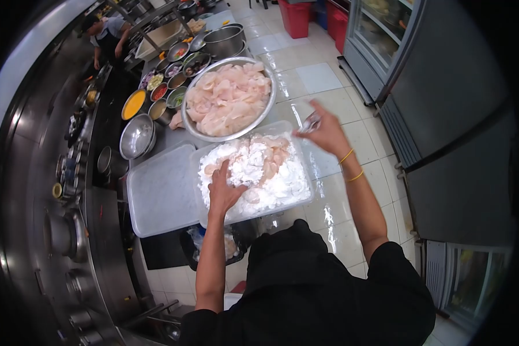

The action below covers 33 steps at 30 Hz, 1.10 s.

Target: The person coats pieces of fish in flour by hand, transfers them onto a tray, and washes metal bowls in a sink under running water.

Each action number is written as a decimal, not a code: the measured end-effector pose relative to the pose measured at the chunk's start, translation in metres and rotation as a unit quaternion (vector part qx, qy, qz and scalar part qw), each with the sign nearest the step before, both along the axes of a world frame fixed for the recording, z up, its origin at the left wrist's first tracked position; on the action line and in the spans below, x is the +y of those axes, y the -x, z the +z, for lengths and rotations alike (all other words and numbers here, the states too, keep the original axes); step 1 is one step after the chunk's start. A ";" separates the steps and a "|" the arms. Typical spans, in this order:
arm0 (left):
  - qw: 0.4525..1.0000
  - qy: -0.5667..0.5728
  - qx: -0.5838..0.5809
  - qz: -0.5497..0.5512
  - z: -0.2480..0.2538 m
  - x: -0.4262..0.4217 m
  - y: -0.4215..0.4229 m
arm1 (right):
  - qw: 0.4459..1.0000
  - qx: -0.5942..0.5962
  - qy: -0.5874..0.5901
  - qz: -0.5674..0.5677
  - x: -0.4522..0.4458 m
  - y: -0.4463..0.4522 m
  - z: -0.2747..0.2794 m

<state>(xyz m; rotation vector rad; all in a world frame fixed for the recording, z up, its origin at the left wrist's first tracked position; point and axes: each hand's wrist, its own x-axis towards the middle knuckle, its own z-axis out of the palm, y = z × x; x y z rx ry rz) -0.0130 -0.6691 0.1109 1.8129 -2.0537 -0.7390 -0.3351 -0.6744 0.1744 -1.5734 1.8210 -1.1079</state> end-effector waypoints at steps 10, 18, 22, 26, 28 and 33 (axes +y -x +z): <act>0.999 0.040 -0.016 -0.002 0.006 0.022 -0.012 | 0.939 0.220 -0.013 0.265 -0.006 -0.134 -0.028; 0.998 0.030 0.031 0.038 0.012 0.038 -0.022 | 0.926 0.251 -0.007 0.283 -0.004 -0.146 -0.030; 0.998 0.021 0.034 0.040 0.009 0.042 -0.026 | 0.936 0.218 -0.007 0.276 -0.001 -0.145 -0.030; 0.996 0.035 0.061 0.049 0.011 0.037 -0.033 | 0.945 0.186 0.052 0.266 0.005 -0.145 -0.027; 0.991 0.080 0.100 0.033 -0.007 0.029 -0.036 | 0.942 0.162 0.092 0.278 0.008 -0.149 -0.028; 0.954 0.180 0.203 0.125 0.005 0.046 -0.046 | 0.968 0.046 0.055 0.240 0.020 -0.138 -0.014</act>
